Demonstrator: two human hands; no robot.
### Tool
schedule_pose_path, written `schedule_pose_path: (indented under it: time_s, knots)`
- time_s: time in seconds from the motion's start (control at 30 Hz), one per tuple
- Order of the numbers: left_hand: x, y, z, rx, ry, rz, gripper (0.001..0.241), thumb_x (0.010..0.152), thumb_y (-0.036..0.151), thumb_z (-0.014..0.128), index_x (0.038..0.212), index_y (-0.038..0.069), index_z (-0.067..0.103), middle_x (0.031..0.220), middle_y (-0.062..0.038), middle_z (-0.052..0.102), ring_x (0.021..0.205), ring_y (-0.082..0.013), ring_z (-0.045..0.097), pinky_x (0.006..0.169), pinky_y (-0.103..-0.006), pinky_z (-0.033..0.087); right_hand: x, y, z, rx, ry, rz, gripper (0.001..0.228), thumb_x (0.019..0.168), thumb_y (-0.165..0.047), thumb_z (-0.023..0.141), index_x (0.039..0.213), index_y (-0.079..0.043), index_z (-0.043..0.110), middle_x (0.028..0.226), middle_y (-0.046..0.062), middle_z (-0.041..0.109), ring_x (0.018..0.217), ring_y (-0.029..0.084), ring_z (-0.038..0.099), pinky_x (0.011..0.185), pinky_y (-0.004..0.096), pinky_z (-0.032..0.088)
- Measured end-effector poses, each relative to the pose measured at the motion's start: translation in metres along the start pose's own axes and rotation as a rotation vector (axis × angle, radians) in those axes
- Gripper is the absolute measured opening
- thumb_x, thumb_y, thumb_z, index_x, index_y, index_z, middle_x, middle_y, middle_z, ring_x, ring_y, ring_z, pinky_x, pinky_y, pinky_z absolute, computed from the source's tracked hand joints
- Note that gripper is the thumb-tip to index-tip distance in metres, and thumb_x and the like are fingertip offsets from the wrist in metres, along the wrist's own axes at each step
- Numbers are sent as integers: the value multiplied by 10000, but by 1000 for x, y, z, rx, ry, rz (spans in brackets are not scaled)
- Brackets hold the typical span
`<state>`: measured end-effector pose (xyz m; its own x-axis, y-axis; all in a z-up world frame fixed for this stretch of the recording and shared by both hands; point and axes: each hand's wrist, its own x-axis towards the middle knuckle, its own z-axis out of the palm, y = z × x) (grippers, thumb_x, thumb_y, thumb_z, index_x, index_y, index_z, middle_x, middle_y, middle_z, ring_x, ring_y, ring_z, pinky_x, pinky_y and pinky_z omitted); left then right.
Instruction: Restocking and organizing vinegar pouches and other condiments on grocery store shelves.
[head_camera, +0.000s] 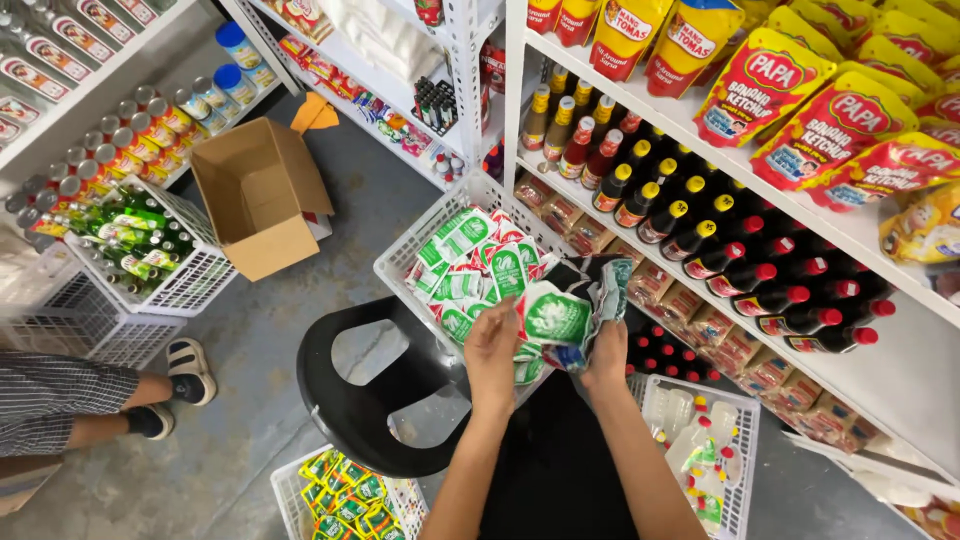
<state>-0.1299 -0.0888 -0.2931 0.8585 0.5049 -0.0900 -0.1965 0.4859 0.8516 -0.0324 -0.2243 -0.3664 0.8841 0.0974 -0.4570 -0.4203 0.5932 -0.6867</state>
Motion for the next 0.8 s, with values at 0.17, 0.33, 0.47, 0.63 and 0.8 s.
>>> schedule_pose_path:
  time_s: [0.17,0.33,0.47,0.63,0.8]
  knots:
    - [-4,49,46,-72,366,-281,559,966,323,598,1477,224,393,1485,-18,474,1183,-148,554,929,-412,519,-26,28,-11,-161,57,-349,240,1044,-167,547,1248,-52,602,1116,57,665,977,170,637,848,334,536]
    - [7,23,22,-185,398,-212,817,991,286,675,1617,401,164,1534,28,407,1314,-152,553,982,-456,488,-78,16,-25,-679,-196,-669,367,965,-117,657,1300,9,575,1170,145,610,1062,253,567,946,396,437]
    - [12,54,30,-172,94,-208,617,1048,391,576,1563,74,456,1373,-140,589,1178,-231,558,1001,-360,445,-106,-15,16,-1098,-643,-921,683,842,-183,729,1436,-28,430,1505,241,406,1402,471,413,1180,521,345]
    - [9,54,30,-299,-179,-259,702,1015,580,407,1568,147,411,1489,-14,579,1340,-168,567,1120,-302,446,-98,-39,57,-1290,-702,-978,820,800,-209,690,1527,-29,356,1647,301,181,1503,594,198,1223,613,211]
    - [-2,-55,-31,-289,-97,-468,751,1008,639,359,1513,92,463,1387,-92,611,1241,-227,597,1042,-404,481,-93,-66,101,-1203,-579,-784,706,889,-242,587,1523,-13,380,1690,294,169,1558,489,212,1250,526,259]
